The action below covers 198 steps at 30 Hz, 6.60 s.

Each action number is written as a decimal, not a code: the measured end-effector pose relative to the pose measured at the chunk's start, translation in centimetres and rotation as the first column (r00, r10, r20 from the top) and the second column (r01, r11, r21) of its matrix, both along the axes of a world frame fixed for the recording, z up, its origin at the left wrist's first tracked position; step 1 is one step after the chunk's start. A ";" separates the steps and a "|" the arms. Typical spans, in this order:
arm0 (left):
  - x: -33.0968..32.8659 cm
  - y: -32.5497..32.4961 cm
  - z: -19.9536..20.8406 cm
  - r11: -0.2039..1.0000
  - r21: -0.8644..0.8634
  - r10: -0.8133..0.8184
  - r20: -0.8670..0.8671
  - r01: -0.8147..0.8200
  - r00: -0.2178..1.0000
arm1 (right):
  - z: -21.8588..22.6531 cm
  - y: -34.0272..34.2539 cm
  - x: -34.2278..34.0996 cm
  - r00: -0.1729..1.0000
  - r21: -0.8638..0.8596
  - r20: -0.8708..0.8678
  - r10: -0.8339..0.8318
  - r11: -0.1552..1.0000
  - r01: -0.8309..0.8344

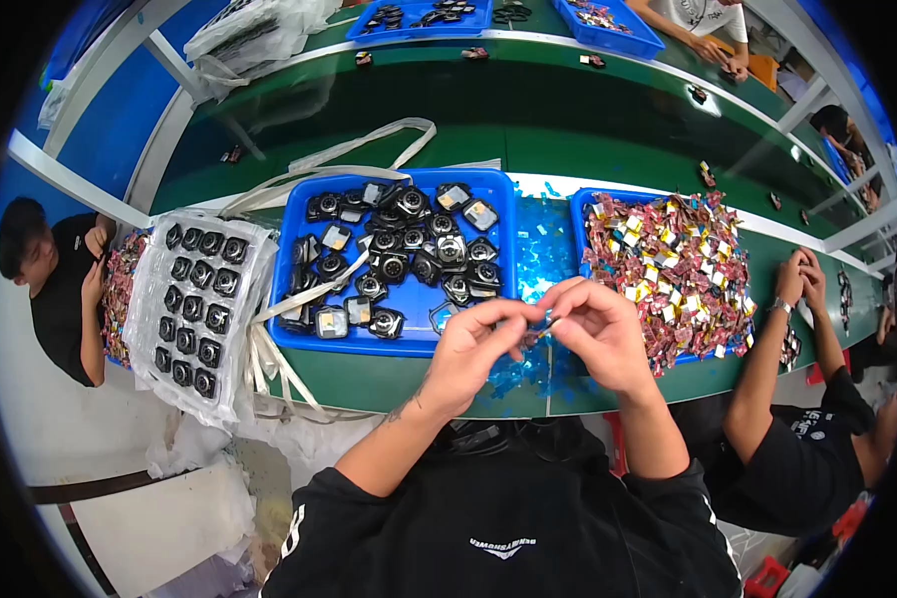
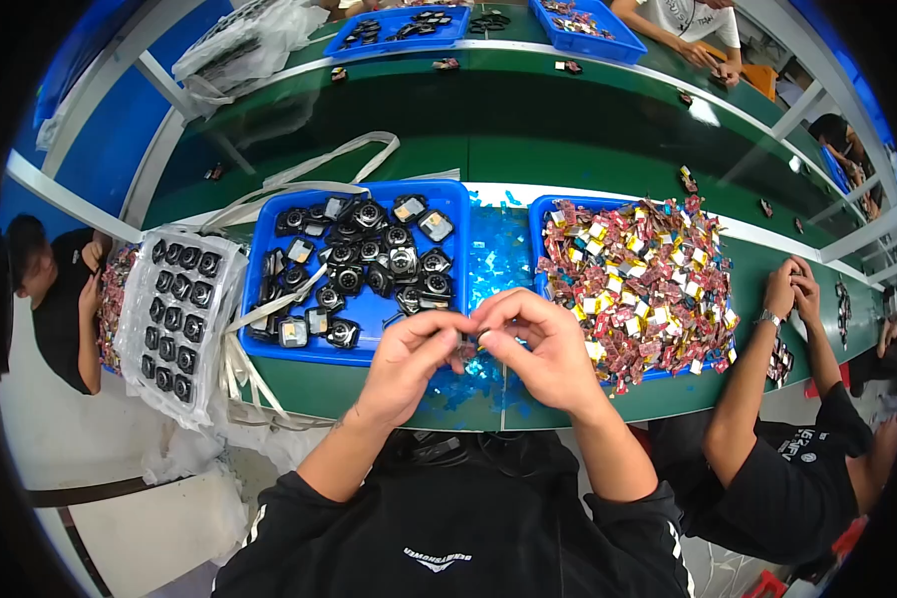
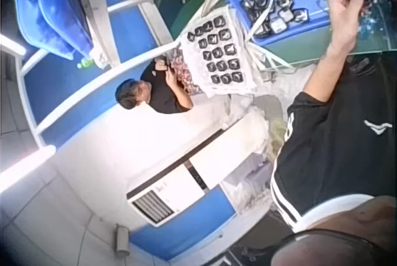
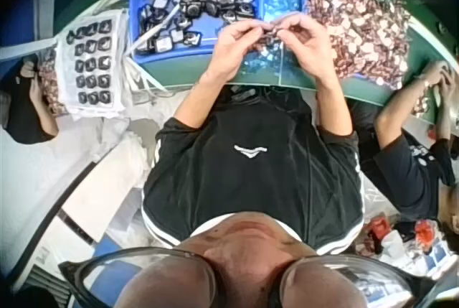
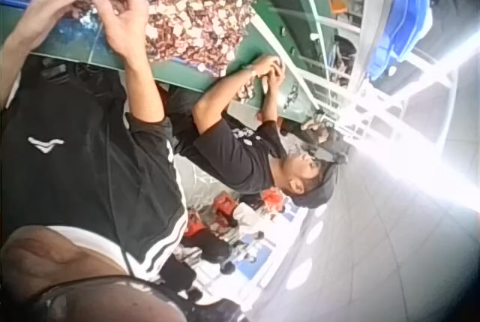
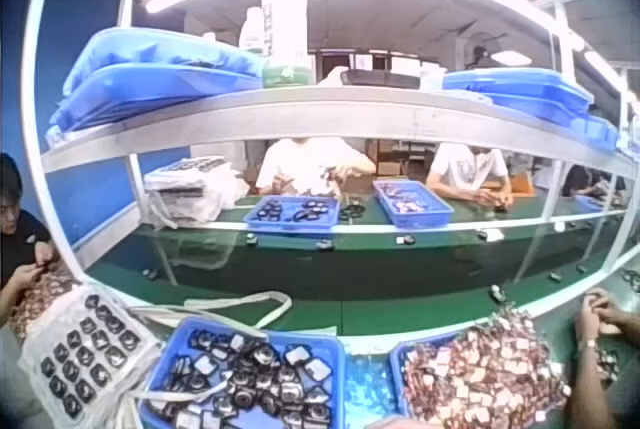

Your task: The recorder is assembling small electronic components, specifically attaching a yellow component to a larger black plastic housing.

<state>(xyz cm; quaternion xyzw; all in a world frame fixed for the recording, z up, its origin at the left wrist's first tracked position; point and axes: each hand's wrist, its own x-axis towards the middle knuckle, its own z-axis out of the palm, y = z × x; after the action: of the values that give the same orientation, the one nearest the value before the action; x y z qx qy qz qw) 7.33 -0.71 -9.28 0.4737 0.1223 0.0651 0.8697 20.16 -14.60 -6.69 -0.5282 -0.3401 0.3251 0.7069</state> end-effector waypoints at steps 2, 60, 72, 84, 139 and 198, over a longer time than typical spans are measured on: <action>0.1 0.2 0.4 0.969 0.083 0.226 0.059 -0.231 0.972 | -0.5 -0.5 0.1 0.990 -0.030 0.012 -0.138 0.990 0.139; -1.7 -2.1 1.5 0.892 0.380 0.129 0.308 -0.247 0.942 | 4.2 1.2 -2.6 0.578 -0.126 0.812 -0.074 0.946 0.299; -2.3 -1.7 0.1 0.853 0.424 0.100 0.439 -0.304 0.893 | 5.5 1.0 -2.2 0.646 -0.199 0.763 -0.026 0.942 0.272; -1.0 -3.4 1.0 0.912 -0.075 0.408 0.257 -0.402 0.876 | 1.4 1.5 -0.6 0.953 -0.066 0.281 -0.116 0.988 0.140; -2.9 -0.8 0.2 0.917 0.283 0.243 0.165 -0.282 0.956 | -0.9 1.7 -4.3 0.890 -0.259 0.428 -0.156 0.923 0.286; 1.7 0.8 3.2 0.246 0.885 -0.013 0.411 -0.395 0.912 | 1.3 -1.9 2.2 0.976 -0.351 -0.207 0.062 0.927 -0.133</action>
<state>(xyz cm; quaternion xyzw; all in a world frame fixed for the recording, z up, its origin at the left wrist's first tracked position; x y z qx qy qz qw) 9.02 0.05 -6.07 0.8619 -0.0340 0.3118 0.3983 22.34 -16.54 -5.36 -0.5981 -0.2305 0.4666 0.6095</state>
